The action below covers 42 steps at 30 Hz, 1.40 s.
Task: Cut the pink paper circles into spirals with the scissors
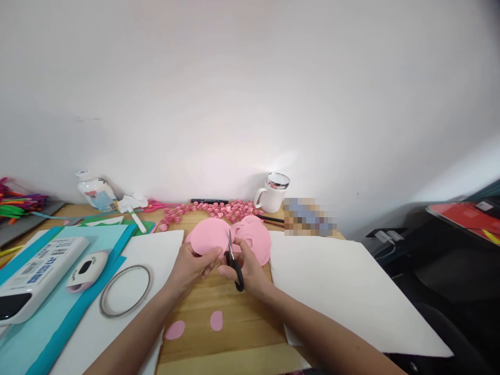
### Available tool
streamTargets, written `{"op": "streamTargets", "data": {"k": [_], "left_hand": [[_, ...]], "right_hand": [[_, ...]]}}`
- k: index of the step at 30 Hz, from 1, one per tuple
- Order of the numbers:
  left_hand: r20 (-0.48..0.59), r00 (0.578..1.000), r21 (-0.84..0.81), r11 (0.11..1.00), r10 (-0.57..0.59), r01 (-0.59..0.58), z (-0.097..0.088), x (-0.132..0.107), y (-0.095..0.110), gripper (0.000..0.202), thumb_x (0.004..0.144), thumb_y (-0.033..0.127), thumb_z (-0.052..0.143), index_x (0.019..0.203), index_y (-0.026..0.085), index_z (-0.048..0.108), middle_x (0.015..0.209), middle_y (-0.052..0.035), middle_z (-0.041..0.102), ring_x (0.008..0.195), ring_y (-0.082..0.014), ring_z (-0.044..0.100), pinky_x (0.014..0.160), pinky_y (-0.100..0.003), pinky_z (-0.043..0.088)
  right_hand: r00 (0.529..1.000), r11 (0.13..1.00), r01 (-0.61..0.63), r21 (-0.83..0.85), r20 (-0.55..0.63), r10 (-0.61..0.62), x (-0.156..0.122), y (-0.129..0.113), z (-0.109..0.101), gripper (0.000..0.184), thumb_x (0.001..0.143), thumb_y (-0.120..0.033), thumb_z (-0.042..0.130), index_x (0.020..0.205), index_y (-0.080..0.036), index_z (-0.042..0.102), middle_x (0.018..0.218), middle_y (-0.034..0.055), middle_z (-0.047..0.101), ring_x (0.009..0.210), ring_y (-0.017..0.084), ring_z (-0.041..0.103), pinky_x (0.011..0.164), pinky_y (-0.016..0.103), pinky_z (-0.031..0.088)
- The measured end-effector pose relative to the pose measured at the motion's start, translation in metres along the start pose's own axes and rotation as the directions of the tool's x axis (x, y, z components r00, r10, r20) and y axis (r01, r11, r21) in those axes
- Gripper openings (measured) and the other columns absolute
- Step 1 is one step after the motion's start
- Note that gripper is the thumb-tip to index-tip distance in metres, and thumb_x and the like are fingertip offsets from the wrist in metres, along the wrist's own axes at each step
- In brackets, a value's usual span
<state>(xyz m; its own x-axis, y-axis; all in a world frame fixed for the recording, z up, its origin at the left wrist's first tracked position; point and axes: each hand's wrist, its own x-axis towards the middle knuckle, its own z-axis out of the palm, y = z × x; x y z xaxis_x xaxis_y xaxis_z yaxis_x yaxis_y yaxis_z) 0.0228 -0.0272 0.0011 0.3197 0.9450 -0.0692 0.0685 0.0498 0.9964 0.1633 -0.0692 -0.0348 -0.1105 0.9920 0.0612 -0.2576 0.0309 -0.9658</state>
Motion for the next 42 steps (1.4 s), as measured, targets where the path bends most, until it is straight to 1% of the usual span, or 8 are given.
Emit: {"op": "streamTargets", "data": {"k": [3, 10, 18, 26, 30, 33, 36, 42], "left_hand": [[-0.015, 1.0, 0.023, 1.0, 0.009, -0.009, -0.0003, 0.0005, 0.0001, 0.039, 0.066, 0.035, 0.068, 0.04, 0.015, 0.047, 0.032, 0.0051, 0.041, 0.033, -0.0048, 0.033, 0.038, -0.021, 0.022], [-0.009, 1.0, 0.014, 1.0, 0.016, -0.016, -0.001, 0.0009, -0.0016, 0.041, 0.065, 0.035, 0.068, 0.04, 0.017, 0.043, 0.032, 0.006, 0.039, 0.033, -0.0046, 0.031, 0.04, -0.022, 0.019], [0.005, 1.0, 0.014, 0.999, 0.03, -0.03, -0.0019, 0.002, -0.0027, 0.04, 0.067, 0.035, 0.067, 0.041, 0.017, 0.043, 0.032, 0.0066, 0.039, 0.033, -0.0044, 0.031, 0.041, -0.022, 0.02], [-0.012, 1.0, -0.026, 1.0, 0.015, -0.016, -0.0035, 0.0032, -0.0029, 0.038, 0.064, 0.035, 0.069, 0.042, 0.016, 0.044, 0.032, 0.0068, 0.039, 0.033, -0.0038, 0.03, 0.039, -0.021, 0.02], [-0.007, 1.0, -0.054, 0.998, 0.015, -0.015, -0.0028, 0.004, -0.0016, 0.038, 0.064, 0.035, 0.069, 0.043, 0.016, 0.044, 0.032, 0.0068, 0.039, 0.033, -0.0033, 0.03, 0.038, -0.02, 0.02], [0.012, 1.0, -0.103, 0.995, 0.013, -0.012, -0.0017, 0.0033, 0.0011, 0.034, 0.067, 0.036, 0.067, 0.048, 0.015, 0.048, 0.037, 0.0051, 0.046, 0.032, -0.004, 0.033, 0.036, -0.019, 0.022], [0.028, 1.0, -0.164, 0.987, 0.003, 0.002, -0.0009, 0.0026, 0.0033, 0.031, 0.069, 0.039, 0.066, 0.056, 0.014, 0.055, 0.045, 0.0026, 0.054, 0.031, -0.0053, 0.038, 0.034, -0.02, 0.024], [-0.024, 1.0, -0.13, 0.991, -0.003, 0.0, -0.0012, 0.0018, 0.001, 0.032, 0.066, 0.038, 0.069, 0.052, 0.013, 0.055, 0.044, 0.0027, 0.052, 0.032, -0.0045, 0.036, 0.034, -0.02, 0.025]], "right_hand": [[1.0, 1.0, 0.0, 0.003, 0.01, 0.0, 0.0002, -0.0009, 0.0, 0.071, 0.056, -0.042, 0.082, 0.108, -0.021, 0.038, 0.066, -0.0056, 0.051, 0.055, 0.01, 0.042, 0.05, 0.021, 0.032], [1.0, 1.0, 0.012, -0.003, 0.0, -0.012, 0.0, 0.0, 0.0004, 0.064, 0.058, -0.044, 0.081, 0.103, -0.021, 0.041, 0.063, -0.0071, 0.048, 0.051, 0.008, 0.038, 0.047, 0.02, 0.028], [1.0, 1.0, 0.004, -0.028, -0.021, -0.005, -0.0011, -0.0002, 0.0008, 0.06, 0.063, -0.041, 0.077, 0.105, -0.02, 0.04, 0.062, -0.0075, 0.051, 0.05, 0.008, 0.045, 0.046, 0.02, 0.034], [1.0, 0.997, -0.012, -0.077, -0.025, 0.01, -0.0016, 0.0008, -0.001, 0.054, 0.069, -0.045, 0.07, 0.105, -0.02, 0.038, 0.051, -0.0092, 0.053, 0.042, 0.009, 0.044, 0.043, 0.02, 0.034], [0.999, 0.996, -0.019, -0.084, -0.032, 0.016, -0.0015, 0.0009, -0.0015, 0.054, 0.071, -0.046, 0.068, 0.107, -0.019, 0.038, 0.047, -0.011, 0.051, 0.04, 0.01, 0.046, 0.045, 0.022, 0.039], [0.999, 0.997, -0.009, -0.073, -0.032, 0.007, -0.0008, 0.0029, -0.0015, 0.053, 0.072, -0.046, 0.067, 0.107, -0.019, 0.039, 0.042, -0.0133, 0.047, 0.037, 0.008, 0.043, 0.047, 0.024, 0.043], [1.0, 0.997, -0.012, -0.078, -0.018, 0.01, -0.0008, 0.0051, -0.0009, 0.054, 0.071, -0.047, 0.067, 0.107, -0.019, 0.039, 0.043, -0.0127, 0.048, 0.035, 0.009, 0.043, 0.044, 0.023, 0.042], [0.999, 0.992, -0.052, -0.111, -0.01, 0.051, -0.0029, 0.0046, 0.002, 0.056, 0.068, -0.048, 0.069, 0.105, -0.02, 0.038, 0.047, -0.0115, 0.051, 0.037, 0.01, 0.047, 0.04, 0.021, 0.037]]}}
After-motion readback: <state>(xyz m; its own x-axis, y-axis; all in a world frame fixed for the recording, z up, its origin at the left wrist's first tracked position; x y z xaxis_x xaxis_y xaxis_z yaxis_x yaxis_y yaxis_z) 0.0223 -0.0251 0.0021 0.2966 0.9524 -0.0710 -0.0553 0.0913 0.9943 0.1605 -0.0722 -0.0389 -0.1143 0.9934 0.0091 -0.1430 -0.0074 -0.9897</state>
